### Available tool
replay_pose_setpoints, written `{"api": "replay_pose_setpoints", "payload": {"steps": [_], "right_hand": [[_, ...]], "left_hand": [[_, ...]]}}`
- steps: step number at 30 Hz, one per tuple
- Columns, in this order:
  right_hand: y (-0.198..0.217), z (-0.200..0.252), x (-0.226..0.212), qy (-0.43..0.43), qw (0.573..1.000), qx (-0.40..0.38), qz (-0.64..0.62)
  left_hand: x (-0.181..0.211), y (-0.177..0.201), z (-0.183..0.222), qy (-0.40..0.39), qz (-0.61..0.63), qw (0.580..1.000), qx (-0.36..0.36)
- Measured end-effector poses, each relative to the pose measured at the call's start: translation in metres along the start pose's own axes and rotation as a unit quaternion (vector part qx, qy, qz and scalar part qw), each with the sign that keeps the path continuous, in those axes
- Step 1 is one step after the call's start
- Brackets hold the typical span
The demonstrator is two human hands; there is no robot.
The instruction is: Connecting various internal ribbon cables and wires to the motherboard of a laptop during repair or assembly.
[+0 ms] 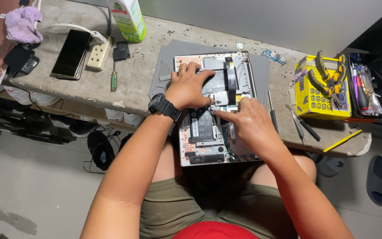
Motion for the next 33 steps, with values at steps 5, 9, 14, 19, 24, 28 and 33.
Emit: {"api": "replay_pose_setpoints", "payload": {"steps": [5, 9, 14, 19, 24, 28, 33], "right_hand": [[-0.009, 0.0, 0.006, 0.007, 0.999, 0.018, -0.034], [-0.011, 0.005, 0.01, 0.008, 0.998, 0.008, -0.058], [-0.011, 0.01, 0.009, 0.001, 0.999, -0.004, -0.052], [-0.015, 0.011, 0.01, 0.003, 0.999, 0.009, -0.053], [-0.041, 0.015, 0.024, -0.022, 0.993, 0.068, -0.094], [-0.045, 0.017, 0.026, -0.03, 0.992, 0.079, -0.094], [-0.033, 0.015, 0.018, -0.015, 0.994, 0.083, -0.069]], "left_hand": [[0.001, -0.001, 0.0, 0.0, -0.004, 1.0, 0.001], [0.001, -0.004, 0.0, -0.003, -0.004, 1.0, 0.003], [0.012, 0.005, 0.011, 0.004, 0.0, 1.0, -0.017], [0.016, 0.001, 0.019, -0.017, -0.007, 1.0, 0.018], [0.013, -0.003, 0.013, -0.019, -0.001, 0.999, 0.03], [0.015, -0.002, 0.015, -0.022, -0.001, 0.999, 0.028], [0.009, -0.005, 0.009, -0.009, 0.003, 1.0, 0.027]]}}
Point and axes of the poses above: each hand's wrist, its own z-axis away from the middle knuckle, its own y-axis out of the back of the hand, x = y × z, the point moved 2 cm from there along -z, towards the middle knuckle, and after that the axes turned 12 degrees about z, right-handed, at the moved point
